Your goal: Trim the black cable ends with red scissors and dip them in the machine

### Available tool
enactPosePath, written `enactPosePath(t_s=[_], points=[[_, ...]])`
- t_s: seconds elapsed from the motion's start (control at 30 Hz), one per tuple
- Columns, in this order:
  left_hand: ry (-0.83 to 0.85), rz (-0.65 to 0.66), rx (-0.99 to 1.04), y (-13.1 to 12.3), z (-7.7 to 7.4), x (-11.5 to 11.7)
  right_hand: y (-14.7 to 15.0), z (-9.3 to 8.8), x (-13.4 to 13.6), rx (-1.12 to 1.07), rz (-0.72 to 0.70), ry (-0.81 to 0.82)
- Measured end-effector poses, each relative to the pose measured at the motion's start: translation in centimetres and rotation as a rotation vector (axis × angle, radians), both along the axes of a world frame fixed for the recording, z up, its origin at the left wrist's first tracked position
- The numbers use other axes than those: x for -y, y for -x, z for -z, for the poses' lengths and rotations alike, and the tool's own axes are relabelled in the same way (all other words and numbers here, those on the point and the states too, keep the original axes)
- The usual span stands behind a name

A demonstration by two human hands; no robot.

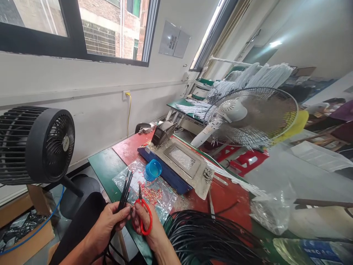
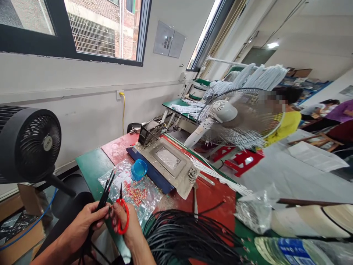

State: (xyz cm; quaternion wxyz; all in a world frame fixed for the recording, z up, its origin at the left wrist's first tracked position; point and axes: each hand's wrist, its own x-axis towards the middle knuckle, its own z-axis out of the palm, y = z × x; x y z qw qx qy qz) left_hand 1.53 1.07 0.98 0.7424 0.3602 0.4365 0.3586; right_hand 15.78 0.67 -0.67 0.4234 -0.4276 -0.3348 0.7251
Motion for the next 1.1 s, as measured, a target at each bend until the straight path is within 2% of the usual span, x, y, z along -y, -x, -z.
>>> enactPosePath(t_s=[0.17,0.33,0.5,0.63,0.73,1.1], points=[[0.026,0.029,0.060,-0.1,0.4,0.0,-0.1,-0.3,0.0,-0.074,-0.042,0.083],[0.072,0.024,0.093,-0.1,1.0,0.2,-0.2,0.1,0.0,-0.110,-0.110,0.025],[0.004,0.117,0.114,0.0,0.9,0.1,-0.1,0.3,0.3,-0.137,-0.051,0.093],[-0.009,0.085,0.086,-0.1,0.6,0.0,0.0,0.2,0.3,-0.158,-0.021,0.093],[-0.018,0.059,0.048,-0.3,0.6,0.0,0.0,0.1,0.2,-0.123,-0.008,0.027],[0.052,-0.023,0.043,-0.3,1.5,0.0,0.1,1.0,0.0,0.054,-0.039,-0.072]])
